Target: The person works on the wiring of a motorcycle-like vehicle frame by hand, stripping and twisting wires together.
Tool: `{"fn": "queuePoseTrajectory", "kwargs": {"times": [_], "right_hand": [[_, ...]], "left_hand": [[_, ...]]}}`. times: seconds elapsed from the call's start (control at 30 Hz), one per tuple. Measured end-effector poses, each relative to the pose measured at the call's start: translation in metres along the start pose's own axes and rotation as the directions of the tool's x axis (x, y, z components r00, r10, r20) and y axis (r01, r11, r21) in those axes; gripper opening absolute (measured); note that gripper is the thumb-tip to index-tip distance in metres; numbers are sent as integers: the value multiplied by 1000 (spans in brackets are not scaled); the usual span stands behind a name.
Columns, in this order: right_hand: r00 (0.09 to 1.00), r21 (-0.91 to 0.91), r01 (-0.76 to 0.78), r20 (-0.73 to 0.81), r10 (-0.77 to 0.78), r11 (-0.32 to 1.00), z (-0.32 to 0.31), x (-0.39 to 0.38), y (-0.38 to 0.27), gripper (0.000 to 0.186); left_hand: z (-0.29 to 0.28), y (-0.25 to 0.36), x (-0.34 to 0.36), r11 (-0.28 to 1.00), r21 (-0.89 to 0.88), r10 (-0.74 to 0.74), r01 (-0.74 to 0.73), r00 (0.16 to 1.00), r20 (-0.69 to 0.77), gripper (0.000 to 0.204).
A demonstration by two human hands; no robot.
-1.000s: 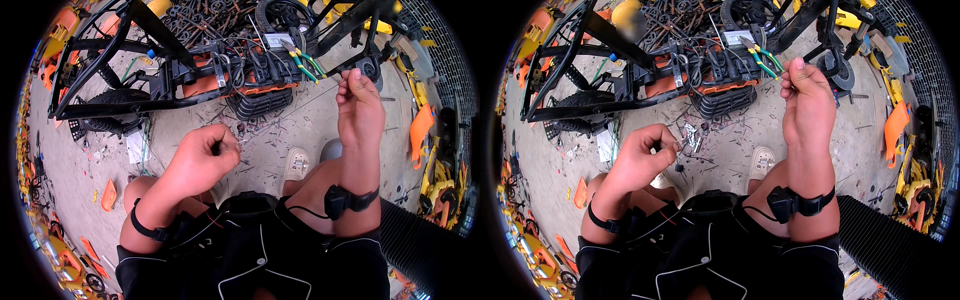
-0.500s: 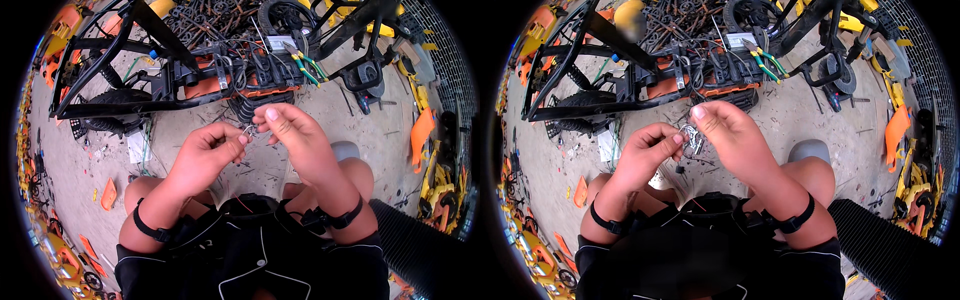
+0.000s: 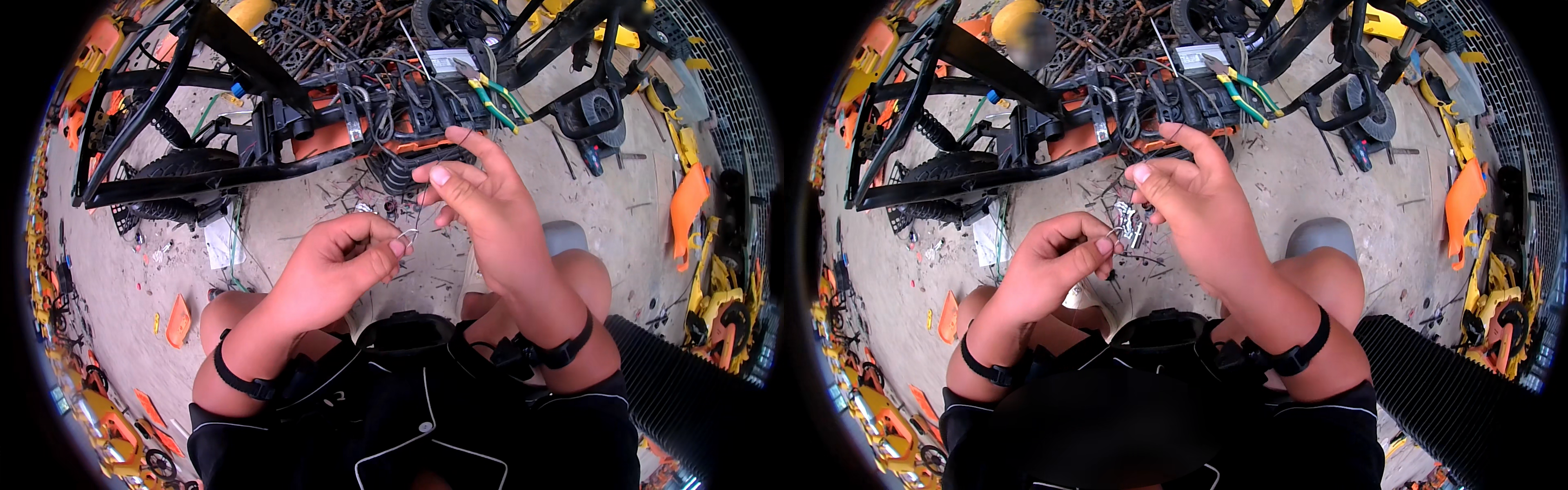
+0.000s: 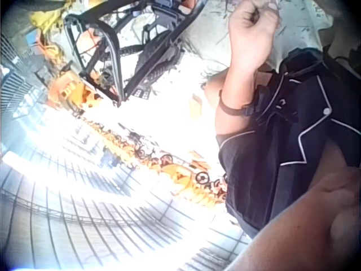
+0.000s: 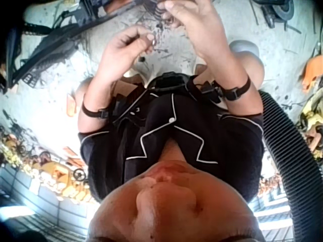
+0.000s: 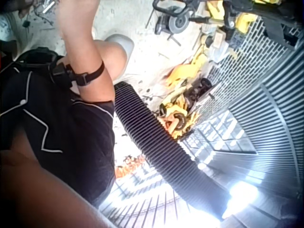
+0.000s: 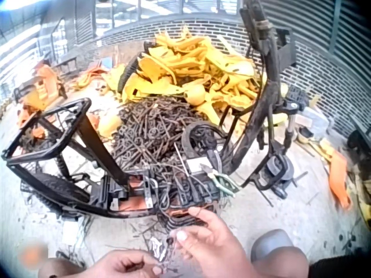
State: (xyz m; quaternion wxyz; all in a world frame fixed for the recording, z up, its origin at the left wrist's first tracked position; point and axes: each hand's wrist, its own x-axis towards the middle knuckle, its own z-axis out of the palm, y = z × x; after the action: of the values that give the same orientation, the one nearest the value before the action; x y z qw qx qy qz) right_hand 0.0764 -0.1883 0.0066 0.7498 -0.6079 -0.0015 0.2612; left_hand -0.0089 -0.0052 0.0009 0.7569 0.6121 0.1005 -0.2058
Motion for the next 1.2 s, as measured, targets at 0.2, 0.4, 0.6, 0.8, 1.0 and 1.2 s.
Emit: {"fn": "queuePoseTrajectory", "kwargs": {"times": [0.2, 0.4, 0.6, 0.8, 1.0, 1.2], "right_hand": [[994, 64, -74, 88, 68, 995, -5, 1, 6, 25], [984, 128, -137, 132, 120, 982, -3, 0, 13, 20], [967, 200, -227, 165, 196, 953, 0, -2, 17, 19], [955, 244, -272, 188, 230, 931, 1, -4, 19, 13], [946, 248, -303, 192, 260, 920, 2, -6, 17, 15], [934, 249, -338, 204, 292, 908, -1, -7, 17, 15]], "left_hand": [[-1, -1, 1, 1000, 4, 10, -10, 1000, 27, 11], [-1, 0, -1, 1000, -8, 15, -15, 1000, 8, 15], [0, -2, -1, 999, -36, 17, -18, 1000, -20, 7], [0, -2, 0, 999, -38, 25, -26, 999, -31, 7], [-1, -4, 3, 999, -27, 46, -47, 998, -42, 7], [0, -4, 4, 999, -12, 33, -33, 997, -64, 11]]}}
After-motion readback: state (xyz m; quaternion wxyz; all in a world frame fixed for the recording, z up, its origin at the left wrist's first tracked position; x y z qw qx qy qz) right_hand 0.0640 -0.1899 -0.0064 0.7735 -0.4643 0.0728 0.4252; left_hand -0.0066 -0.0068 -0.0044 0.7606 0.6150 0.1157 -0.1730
